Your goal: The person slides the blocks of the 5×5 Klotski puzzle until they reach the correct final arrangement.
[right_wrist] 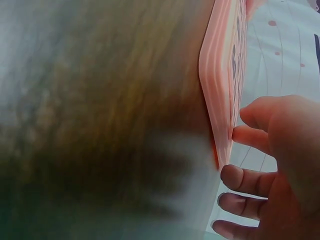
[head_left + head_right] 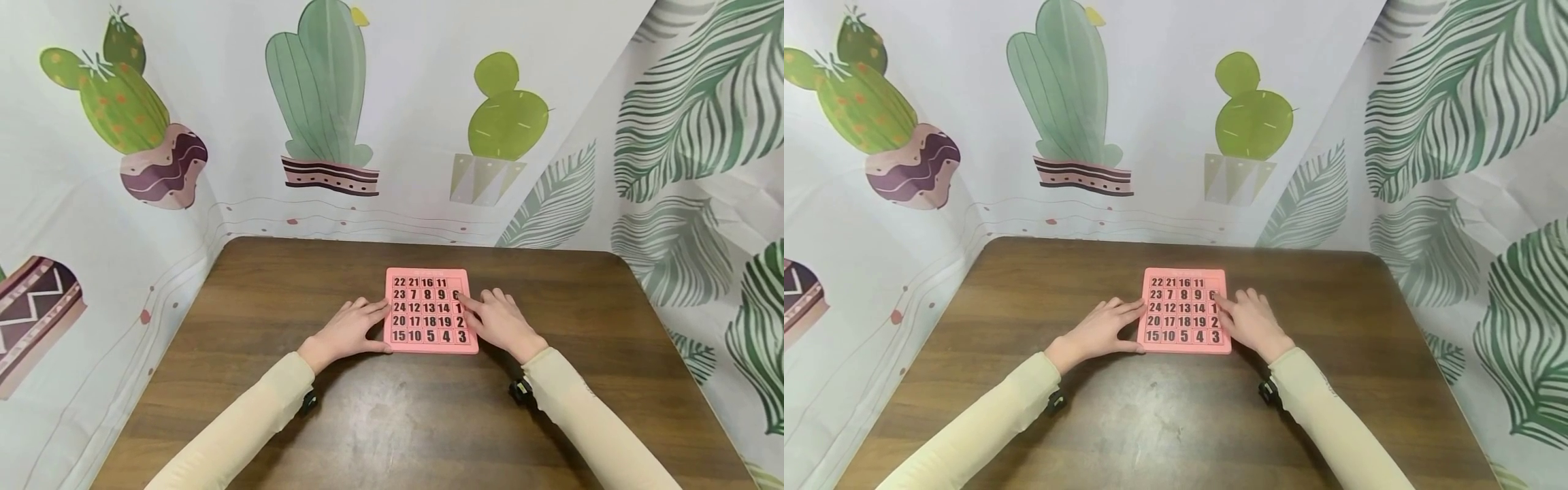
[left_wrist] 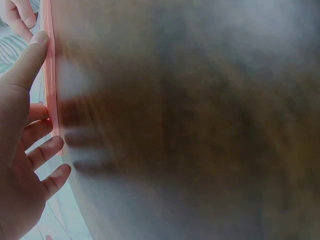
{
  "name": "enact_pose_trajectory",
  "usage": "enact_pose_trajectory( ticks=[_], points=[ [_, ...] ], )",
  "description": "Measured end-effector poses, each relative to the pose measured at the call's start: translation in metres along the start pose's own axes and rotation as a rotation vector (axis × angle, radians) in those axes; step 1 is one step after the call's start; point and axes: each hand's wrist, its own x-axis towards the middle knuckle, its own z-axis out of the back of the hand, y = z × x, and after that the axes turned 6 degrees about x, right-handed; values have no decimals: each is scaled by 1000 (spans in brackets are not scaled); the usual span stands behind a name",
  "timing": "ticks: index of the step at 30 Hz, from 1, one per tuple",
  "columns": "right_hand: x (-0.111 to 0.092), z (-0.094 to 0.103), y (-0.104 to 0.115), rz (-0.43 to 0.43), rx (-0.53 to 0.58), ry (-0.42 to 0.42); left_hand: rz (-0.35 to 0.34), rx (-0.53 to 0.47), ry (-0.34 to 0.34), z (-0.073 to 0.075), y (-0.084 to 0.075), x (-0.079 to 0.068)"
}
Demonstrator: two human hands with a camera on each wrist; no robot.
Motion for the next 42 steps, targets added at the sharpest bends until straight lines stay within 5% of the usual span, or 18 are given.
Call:
enact_pose_trajectory(
  ticks=[31,42],
  points=[
    [26,-3,-6,-90,44,42,2,5,1,-1,0,-1],
    [13,-3,4,-66,43,50,2,-3,0,0,0,-1]
  ],
)
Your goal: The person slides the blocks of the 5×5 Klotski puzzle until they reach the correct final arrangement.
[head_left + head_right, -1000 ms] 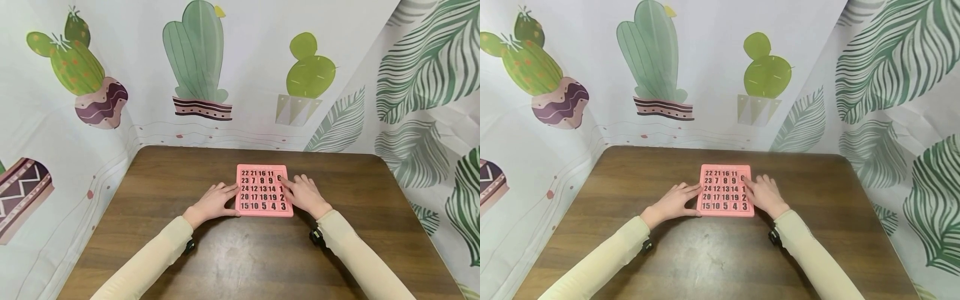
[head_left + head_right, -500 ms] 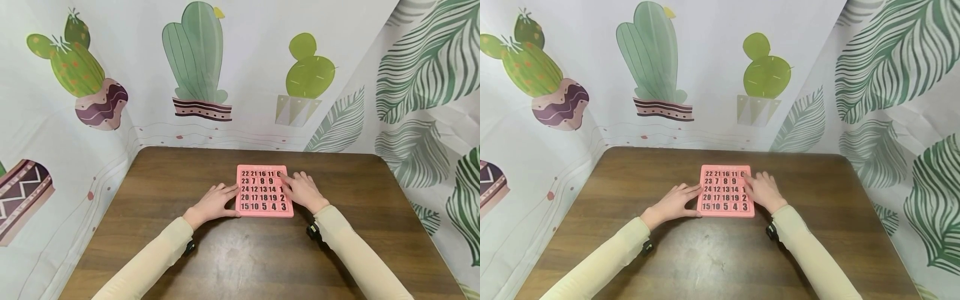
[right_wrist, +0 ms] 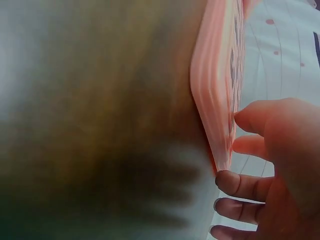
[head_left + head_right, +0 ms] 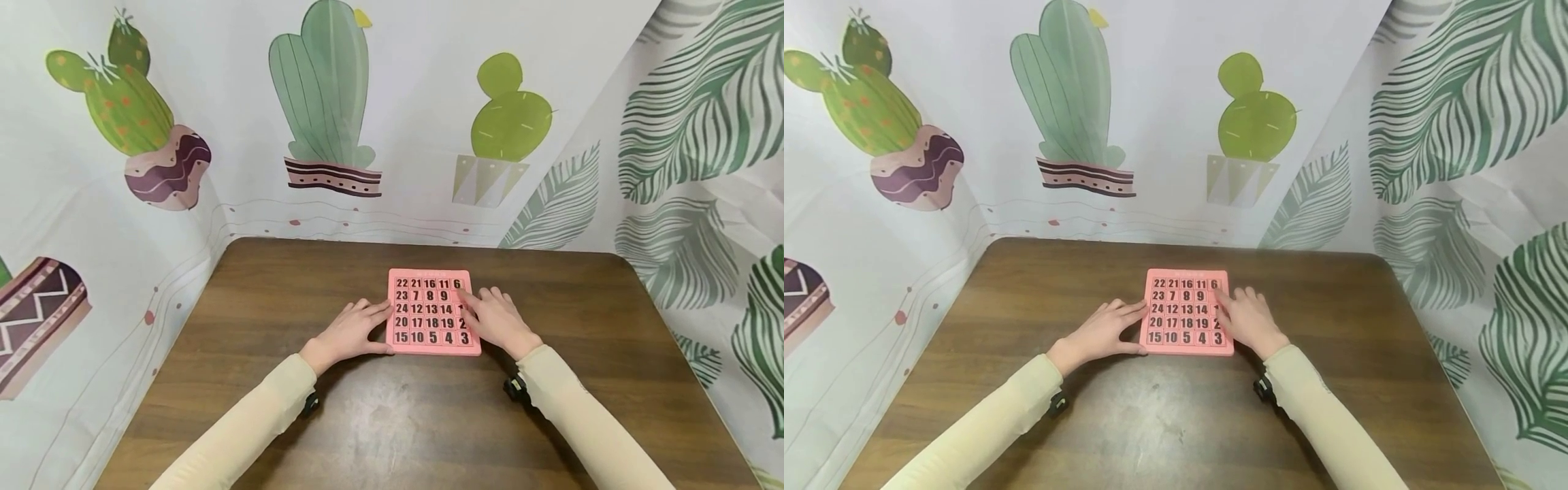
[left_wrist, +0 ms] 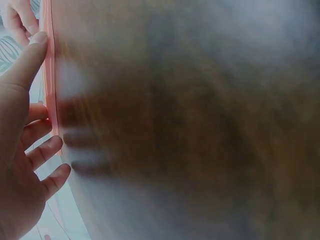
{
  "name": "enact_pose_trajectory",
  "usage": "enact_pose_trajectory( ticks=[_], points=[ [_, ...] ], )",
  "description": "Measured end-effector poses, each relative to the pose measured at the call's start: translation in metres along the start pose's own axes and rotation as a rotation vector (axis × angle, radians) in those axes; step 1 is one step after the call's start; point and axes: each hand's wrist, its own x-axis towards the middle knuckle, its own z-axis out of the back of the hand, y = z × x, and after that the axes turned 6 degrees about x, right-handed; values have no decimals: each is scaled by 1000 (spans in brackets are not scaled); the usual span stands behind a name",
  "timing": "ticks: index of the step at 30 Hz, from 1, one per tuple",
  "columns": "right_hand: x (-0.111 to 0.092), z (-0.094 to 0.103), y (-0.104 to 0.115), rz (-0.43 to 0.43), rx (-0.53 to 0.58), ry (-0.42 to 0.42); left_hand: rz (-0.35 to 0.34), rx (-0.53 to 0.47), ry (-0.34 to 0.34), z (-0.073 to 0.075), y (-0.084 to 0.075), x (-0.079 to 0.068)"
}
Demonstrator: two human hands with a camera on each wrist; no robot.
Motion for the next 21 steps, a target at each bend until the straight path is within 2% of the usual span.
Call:
enact_pose_trajectory(
  ticks=[10,21],
  points=[
    [-22,2,9,46,-36,-3,-9,0,-9,-2,2,0],
    [-37,-2,12,125,-63,-84,-5,-4,1,-1,2,-1]
  ],
)
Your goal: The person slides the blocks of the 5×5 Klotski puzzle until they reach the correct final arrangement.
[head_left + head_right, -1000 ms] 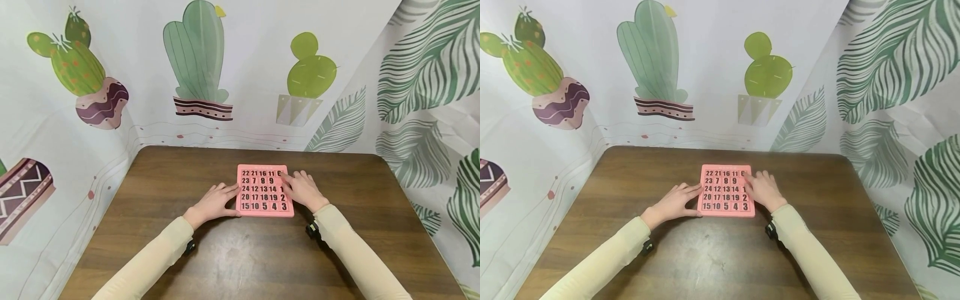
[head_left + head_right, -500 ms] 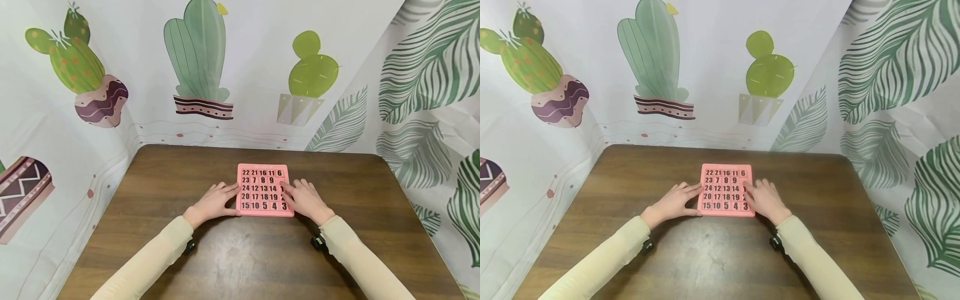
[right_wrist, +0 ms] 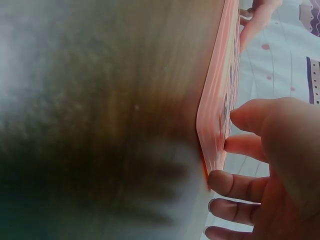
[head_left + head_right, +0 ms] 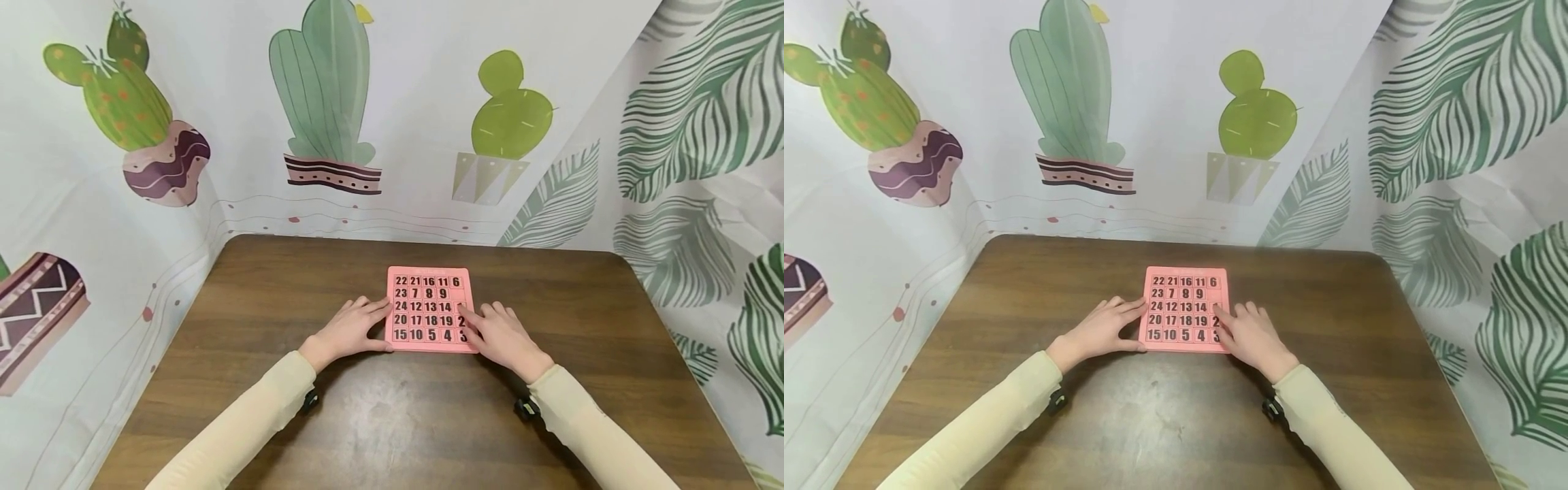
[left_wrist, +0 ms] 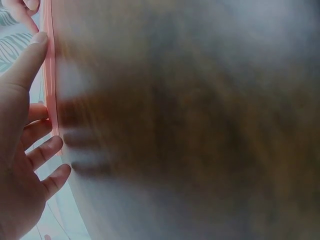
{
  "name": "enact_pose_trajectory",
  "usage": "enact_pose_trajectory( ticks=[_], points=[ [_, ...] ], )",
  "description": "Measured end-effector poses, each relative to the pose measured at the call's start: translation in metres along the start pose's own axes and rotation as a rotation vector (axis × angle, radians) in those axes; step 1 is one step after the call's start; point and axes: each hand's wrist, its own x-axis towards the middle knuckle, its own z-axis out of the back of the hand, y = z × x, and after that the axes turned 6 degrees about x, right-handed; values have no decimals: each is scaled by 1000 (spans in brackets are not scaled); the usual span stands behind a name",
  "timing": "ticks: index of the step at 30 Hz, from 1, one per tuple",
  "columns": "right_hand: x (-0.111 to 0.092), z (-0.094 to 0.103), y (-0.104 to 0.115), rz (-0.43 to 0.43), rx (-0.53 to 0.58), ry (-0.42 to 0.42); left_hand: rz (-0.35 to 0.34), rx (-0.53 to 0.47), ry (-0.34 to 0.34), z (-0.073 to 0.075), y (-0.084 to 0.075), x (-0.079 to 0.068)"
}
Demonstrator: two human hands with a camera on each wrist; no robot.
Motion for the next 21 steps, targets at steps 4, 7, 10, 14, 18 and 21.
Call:
enact_pose_trajectory(
  ticks=[4,7,10,14,18,21],
  points=[
    [-2,-2,0,11,-7,-15,-5,9,-9,-2,1,1],
    [-1,-1,-1,15,-3,-28,-4,8,-13,-2,1,1],
    [2,0,-2,6,5,-21,-3,8,-18,-2,1,0],
    [7,0,-3,-33,28,17,-7,16,-25,-2,0,0],
    [10,0,-4,-50,39,33,-8,22,-27,-2,0,0],
    [12,0,-6,-46,39,26,-6,17,-26,-2,0,-1]
  ],
)
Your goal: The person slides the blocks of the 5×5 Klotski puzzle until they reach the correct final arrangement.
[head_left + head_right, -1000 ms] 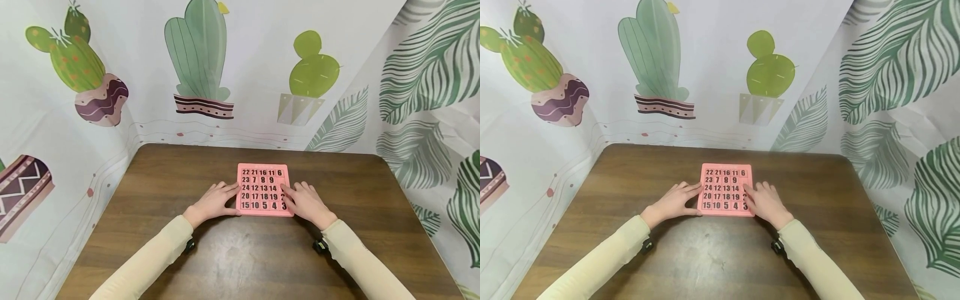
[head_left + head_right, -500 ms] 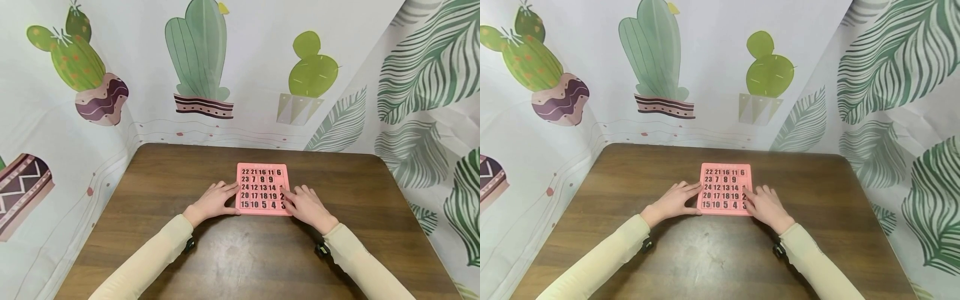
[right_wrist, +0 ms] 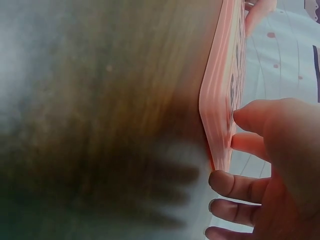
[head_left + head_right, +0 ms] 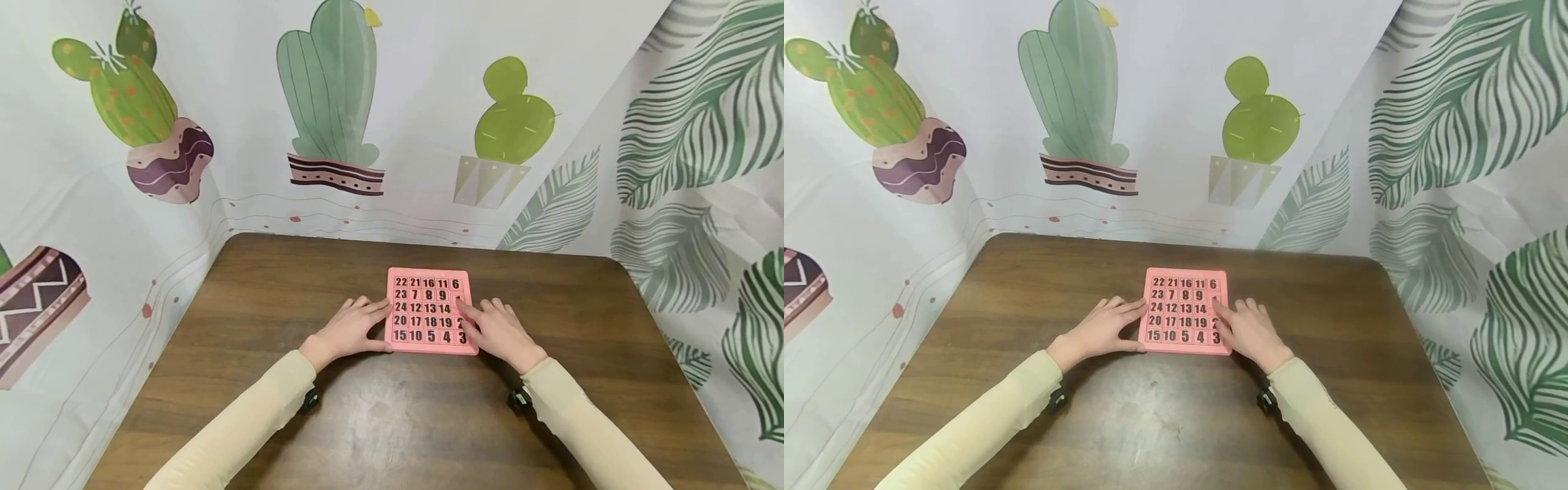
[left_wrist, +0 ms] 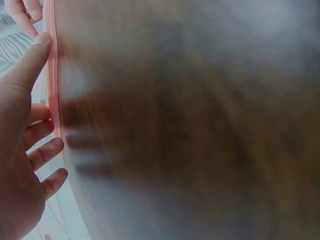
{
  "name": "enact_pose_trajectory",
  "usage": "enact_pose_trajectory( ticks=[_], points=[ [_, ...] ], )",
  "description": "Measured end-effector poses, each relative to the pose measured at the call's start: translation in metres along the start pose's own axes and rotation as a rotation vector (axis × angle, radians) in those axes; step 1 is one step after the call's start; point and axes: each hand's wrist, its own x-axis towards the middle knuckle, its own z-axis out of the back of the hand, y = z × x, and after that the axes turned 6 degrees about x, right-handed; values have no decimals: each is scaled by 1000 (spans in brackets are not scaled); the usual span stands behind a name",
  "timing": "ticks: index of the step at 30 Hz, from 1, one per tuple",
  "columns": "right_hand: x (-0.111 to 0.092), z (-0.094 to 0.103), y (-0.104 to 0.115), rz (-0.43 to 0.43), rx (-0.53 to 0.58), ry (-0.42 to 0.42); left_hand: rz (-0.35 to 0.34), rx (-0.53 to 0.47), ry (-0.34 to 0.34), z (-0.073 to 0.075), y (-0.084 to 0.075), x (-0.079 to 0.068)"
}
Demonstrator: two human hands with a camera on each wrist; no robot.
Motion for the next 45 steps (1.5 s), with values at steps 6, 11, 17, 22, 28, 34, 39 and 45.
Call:
enact_pose_trajectory(
  ticks=[6,11,17,22,28,34,39,45],
  points=[
    [4,0,-3,-25,27,16,4,-7,15,0,-1,1],
    [6,0,-4,-41,28,35,3,-15,24,2,-2,2],
    [8,1,-5,-30,34,16,0,-14,22,1,-1,2],
    [2,0,-4,-36,39,33,-7,-13,22,1,0,3],
    [-12,-1,0,4,39,16,-9,-15,17,2,0,2],
    [-28,0,5,48,20,9,-13,-18,12,2,2,1],
    [-40,-1,8,63,-4,9,-16,-5,12,3,4,1],
    [-47,-2,6,64,-3,-1,-14,-10,16,3,3,2]
  ],
)
